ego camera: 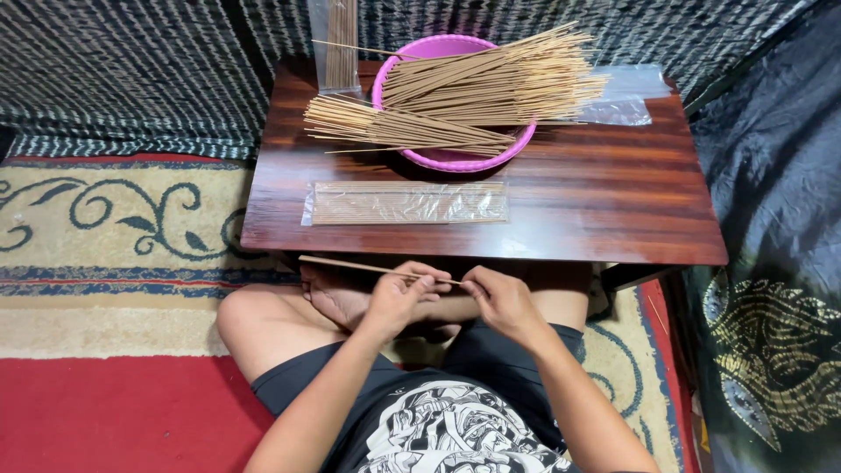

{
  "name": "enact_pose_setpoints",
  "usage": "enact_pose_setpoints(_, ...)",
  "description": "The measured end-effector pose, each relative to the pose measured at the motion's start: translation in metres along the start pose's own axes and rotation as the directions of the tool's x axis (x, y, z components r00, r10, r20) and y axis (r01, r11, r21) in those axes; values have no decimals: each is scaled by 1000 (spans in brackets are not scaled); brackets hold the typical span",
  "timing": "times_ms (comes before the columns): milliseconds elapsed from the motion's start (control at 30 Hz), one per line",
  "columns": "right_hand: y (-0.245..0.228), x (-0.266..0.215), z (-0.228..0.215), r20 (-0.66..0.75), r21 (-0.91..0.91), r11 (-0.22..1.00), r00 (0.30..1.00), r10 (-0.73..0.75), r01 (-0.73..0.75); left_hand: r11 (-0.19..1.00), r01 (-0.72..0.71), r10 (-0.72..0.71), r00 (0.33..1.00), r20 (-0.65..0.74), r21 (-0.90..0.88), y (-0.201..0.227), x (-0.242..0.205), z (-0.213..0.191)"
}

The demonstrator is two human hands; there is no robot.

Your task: The person packages incense sticks into plastic sleeves.

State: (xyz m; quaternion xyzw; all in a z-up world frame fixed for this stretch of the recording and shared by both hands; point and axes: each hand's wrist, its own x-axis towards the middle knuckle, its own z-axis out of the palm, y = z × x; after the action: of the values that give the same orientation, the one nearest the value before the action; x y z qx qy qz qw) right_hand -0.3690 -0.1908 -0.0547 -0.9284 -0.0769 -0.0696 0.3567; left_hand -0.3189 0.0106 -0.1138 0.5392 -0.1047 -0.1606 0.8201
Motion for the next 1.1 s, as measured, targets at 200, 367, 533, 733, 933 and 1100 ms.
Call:
enact_pose_setpoints(200,23,-5,-24,16,6,999,999,40,-40,994,-113,113,989,-92,9,18,18,-38)
enact_pose_setpoints(367,24,-4,-11,-34,-103,995,999,12,-15,997,-69,68,994,-82,-18,22,12,-22)
enact_pose_setpoints(533,-2,-1,-13,-15,-6,1000,1000,14,-15,1000,-24,24,1000,3,-7,9,12,-11)
enact_pose_setpoints(733,27,0,-25,-49,-161,985,997,60,-67,995,-96,97,985,-142,15,36,20,-36)
enact_pose_setpoints(933,-7,-1,-8,-2,-29,994,995,101,-101,999,45,-46,998,35,30,5,11,10)
enact_pose_setpoints(1100,26,-10,-23,-116,-134,986,990,84,-100,998,-64,64,998,-22,19,35,18,-27)
